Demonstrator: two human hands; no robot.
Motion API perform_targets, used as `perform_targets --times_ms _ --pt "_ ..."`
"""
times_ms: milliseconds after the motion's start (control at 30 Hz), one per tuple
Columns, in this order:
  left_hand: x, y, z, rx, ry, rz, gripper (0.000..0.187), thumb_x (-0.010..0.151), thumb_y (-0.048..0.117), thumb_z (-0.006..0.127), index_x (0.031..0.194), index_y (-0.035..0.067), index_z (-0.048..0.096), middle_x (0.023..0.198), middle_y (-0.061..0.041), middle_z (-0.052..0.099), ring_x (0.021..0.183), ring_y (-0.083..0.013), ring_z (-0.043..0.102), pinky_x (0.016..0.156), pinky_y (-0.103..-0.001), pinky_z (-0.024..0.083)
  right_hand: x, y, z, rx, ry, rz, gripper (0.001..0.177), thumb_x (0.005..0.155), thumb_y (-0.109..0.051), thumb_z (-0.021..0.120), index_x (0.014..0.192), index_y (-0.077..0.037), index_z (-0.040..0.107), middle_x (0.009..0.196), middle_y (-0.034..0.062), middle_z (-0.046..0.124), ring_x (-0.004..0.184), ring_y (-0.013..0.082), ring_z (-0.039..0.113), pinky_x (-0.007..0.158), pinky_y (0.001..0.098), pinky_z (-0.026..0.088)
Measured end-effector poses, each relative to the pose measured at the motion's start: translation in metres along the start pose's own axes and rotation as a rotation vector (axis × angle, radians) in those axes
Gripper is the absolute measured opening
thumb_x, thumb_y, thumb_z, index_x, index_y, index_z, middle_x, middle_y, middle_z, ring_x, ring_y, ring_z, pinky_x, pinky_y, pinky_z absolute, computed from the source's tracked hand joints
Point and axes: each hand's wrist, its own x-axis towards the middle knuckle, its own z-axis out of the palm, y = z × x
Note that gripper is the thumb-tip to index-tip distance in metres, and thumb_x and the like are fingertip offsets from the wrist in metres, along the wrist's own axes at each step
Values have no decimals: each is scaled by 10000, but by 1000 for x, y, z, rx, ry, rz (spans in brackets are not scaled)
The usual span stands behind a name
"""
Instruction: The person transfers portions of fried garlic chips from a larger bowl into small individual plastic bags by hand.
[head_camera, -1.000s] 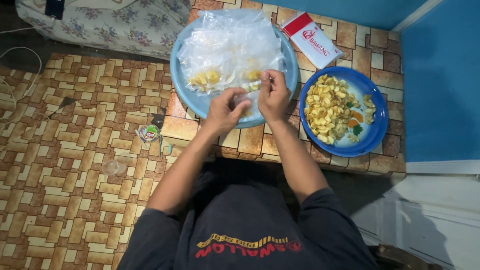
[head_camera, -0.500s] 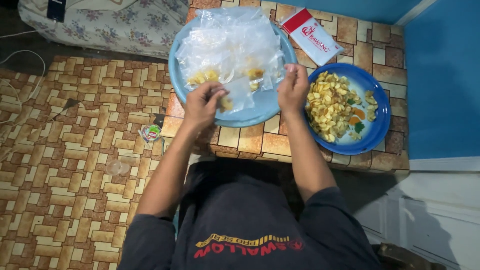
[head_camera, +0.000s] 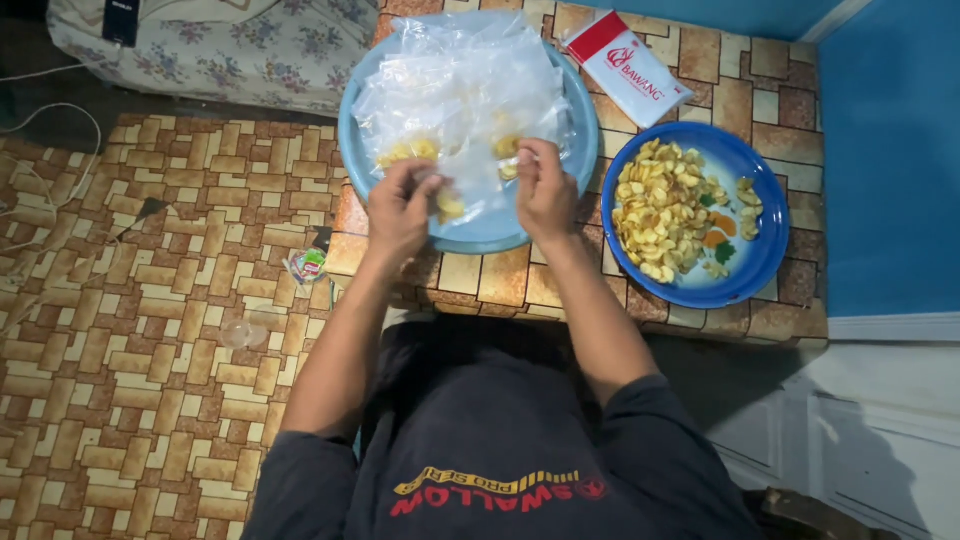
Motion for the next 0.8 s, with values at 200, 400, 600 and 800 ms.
perform_targets --times_ms 200,400,600,800 --pt "18 -19 -29 224 -88 -127 282 889 129 623 1160 159 549 670 -143 628 663 -308 645 642 -389 499 -7 17 -34 -48 122 6 228 957 -301 406 984 -227 619 807 37 684 733 312 654 637 360 523" --pt "22 -22 -32 545 -222 -133 268 949 264 527 1202 188 479 800 -219 644 819 -403 632 755 -495 485 -36 15 -50 60 113 7 175 913 -208 483 961 -159 644 768 86 663 703 313 644 611 348 512" --pt "29 -106 -47 863 -73 282 312 848 208 666 1131 125 565 885 -106 560 788 -320 632 637 -394 530 -72 14 -50 162 31 -12 144 853 -146 564 944 -105 667 676 95 638 631 275 644 561 347 511" --pt "30 -92 -46 924 22 445 280 779 96 710 1017 76 563 863 -81 460 768 -294 579 597 -352 510 -90 10 -50 181 -52 -68 155 838 -134 589 961 -109 680 608 92 618 571 301 623 515 357 493"
